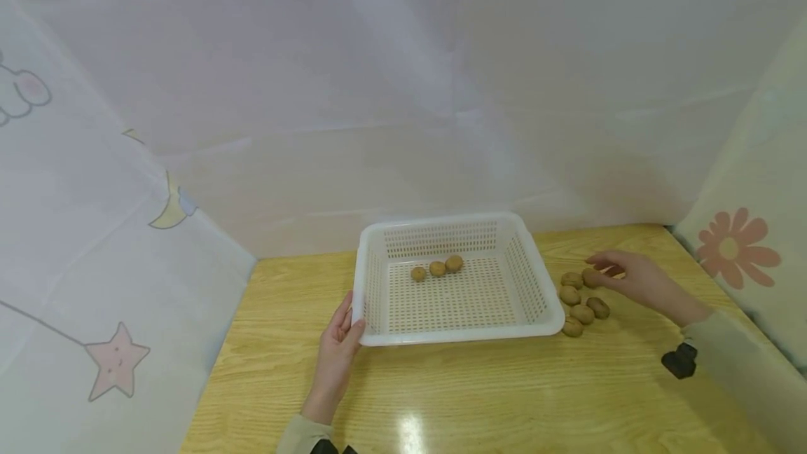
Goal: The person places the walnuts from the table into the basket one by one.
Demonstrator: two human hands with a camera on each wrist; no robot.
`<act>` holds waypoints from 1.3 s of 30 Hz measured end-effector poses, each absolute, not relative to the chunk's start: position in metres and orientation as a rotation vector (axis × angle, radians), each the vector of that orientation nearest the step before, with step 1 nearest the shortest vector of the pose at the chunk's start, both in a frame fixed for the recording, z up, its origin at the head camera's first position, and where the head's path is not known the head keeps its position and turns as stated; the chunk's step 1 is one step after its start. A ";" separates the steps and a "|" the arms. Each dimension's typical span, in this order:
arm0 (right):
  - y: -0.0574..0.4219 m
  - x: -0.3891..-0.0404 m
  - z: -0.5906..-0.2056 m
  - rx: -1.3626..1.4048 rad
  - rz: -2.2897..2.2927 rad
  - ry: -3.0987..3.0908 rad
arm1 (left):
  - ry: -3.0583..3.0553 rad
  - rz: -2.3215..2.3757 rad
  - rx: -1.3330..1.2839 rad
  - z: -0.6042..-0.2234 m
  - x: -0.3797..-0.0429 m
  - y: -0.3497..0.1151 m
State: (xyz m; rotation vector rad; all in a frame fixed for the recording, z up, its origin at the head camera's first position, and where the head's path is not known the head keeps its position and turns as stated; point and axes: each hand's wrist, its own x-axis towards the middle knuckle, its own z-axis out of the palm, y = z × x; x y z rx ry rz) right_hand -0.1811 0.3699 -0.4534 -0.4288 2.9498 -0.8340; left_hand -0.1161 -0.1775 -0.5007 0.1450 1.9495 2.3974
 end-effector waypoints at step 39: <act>0.383 -0.190 -0.489 -0.285 -0.839 2.933 | 1.921 2.409 0.119 -0.500 -0.117 -0.178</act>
